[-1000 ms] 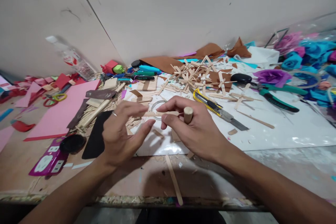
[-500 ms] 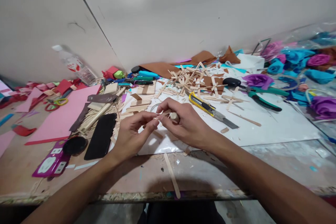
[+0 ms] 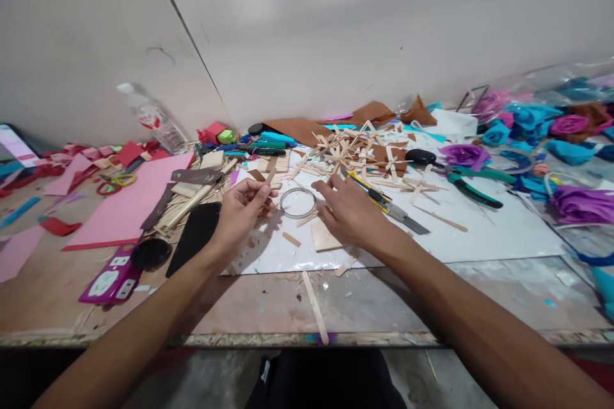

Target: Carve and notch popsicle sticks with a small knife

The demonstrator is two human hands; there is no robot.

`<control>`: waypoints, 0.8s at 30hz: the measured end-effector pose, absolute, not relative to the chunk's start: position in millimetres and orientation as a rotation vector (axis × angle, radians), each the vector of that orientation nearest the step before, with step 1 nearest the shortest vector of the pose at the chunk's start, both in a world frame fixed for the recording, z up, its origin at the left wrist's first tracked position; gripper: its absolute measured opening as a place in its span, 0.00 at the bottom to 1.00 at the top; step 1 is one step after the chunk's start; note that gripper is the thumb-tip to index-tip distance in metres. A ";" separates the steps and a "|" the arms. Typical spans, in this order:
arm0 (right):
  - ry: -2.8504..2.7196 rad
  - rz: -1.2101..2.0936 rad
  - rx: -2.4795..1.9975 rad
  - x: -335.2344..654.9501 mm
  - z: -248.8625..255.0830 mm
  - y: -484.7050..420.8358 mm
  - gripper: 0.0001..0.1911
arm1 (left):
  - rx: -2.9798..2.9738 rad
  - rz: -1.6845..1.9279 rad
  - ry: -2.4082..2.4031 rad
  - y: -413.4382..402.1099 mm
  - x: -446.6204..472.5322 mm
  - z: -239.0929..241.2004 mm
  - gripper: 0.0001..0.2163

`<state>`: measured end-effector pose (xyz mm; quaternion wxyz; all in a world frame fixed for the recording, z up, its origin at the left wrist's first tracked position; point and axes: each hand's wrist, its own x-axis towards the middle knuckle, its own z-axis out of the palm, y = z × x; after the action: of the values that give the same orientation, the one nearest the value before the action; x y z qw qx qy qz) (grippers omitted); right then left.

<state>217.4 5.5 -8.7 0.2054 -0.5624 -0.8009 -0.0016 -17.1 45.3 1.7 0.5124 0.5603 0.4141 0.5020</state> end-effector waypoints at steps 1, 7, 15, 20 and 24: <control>-2.230 -0.036 -1.575 215.5 -8.9 4.6 0.19 | 1.338 1.208 0.991 45.0 -16.5 2.0 0.16; -2.458 -0.049 -1.441 196.8 -2.5 -3.2 0.15 | 1.277 1.181 0.970 45.0 -16.5 6.6 0.18; -2.521 0.054 -1.415 197.0 -5.5 1.3 0.10 | 1.231 1.093 0.982 47.5 -17.8 3.3 0.18; -2.506 0.085 -1.422 195.2 -8.0 5.6 0.09 | 1.214 1.065 0.971 45.7 -14.5 4.8 0.11; -2.509 0.125 -1.348 191.6 -7.1 10.3 0.06 | 1.189 1.035 0.968 45.6 -11.7 6.0 0.07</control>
<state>191.6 10.3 -7.1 0.1450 -0.4680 -0.8707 0.0432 -11.7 45.6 6.0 0.6022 0.5131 0.4178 0.4467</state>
